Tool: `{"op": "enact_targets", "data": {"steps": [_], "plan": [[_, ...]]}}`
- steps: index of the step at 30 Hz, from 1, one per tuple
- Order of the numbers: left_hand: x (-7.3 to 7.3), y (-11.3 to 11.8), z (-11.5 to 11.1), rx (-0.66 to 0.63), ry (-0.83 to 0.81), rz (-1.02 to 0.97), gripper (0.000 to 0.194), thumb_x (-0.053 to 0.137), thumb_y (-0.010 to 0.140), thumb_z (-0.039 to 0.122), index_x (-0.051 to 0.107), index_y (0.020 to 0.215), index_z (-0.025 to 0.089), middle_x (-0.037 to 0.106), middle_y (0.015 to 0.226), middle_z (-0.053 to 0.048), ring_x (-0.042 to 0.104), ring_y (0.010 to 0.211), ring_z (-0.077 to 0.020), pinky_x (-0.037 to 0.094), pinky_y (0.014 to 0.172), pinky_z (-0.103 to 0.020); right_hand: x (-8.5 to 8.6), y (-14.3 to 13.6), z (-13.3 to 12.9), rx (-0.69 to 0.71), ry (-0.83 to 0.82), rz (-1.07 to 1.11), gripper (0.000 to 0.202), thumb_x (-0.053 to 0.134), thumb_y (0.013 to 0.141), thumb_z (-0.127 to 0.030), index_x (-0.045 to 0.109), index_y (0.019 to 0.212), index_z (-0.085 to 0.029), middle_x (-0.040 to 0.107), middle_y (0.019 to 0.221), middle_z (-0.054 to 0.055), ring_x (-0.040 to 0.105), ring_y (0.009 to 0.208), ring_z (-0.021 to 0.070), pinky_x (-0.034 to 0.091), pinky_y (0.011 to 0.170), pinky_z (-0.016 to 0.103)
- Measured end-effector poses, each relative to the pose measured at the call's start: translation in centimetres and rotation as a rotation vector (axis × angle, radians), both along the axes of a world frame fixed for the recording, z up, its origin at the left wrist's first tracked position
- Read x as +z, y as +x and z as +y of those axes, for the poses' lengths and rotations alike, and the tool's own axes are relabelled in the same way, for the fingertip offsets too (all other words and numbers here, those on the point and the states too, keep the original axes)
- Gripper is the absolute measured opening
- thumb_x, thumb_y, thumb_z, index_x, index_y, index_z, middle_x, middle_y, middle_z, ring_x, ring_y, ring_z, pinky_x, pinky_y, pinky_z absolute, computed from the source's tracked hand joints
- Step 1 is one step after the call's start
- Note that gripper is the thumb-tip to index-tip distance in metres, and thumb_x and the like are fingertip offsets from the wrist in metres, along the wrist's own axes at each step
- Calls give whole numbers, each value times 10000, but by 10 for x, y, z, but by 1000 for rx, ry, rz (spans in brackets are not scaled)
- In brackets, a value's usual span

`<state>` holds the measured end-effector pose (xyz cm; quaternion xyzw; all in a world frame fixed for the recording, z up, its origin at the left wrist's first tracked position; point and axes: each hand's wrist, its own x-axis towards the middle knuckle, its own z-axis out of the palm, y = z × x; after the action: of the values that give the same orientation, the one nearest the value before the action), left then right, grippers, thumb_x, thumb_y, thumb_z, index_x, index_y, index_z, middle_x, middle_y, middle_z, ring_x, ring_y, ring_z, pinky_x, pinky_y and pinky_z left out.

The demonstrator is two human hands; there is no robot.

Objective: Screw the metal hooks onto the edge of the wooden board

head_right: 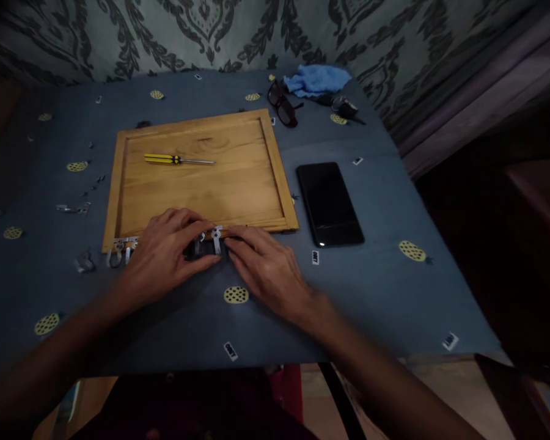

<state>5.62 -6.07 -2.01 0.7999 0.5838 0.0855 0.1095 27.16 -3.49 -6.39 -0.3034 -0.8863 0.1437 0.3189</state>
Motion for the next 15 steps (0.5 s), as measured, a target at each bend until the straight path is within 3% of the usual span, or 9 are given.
{"op": "enact_targets", "data": {"steps": [3,8,15], "plan": [[-1,-1,0,-9,10,-5,371,699,920,447,685,1193,197,664,1191,-93,579,1108,-323,467,942,-503,-1,1,2,60,41,-60,256,553,998,-102,701,1205,-119,730,1307,163,721,1174,240,626,997,401],[-3,-2,0,-7,32,-29,375,695,925,444,676,1214,206,667,1182,-87,578,1100,-308,465,942,-490,-2,4,5,128,-5,-109,347,516,1003,-94,680,1300,-168,679,1412,140,678,1270,237,603,1053,418],[-4,-2,0,-2,40,-46,355,711,913,443,678,1176,208,672,1186,-84,584,1108,-307,465,959,-492,-4,5,9,159,-18,-132,358,509,996,-78,683,1304,-128,681,1402,161,676,1272,258,604,1048,435]]}}
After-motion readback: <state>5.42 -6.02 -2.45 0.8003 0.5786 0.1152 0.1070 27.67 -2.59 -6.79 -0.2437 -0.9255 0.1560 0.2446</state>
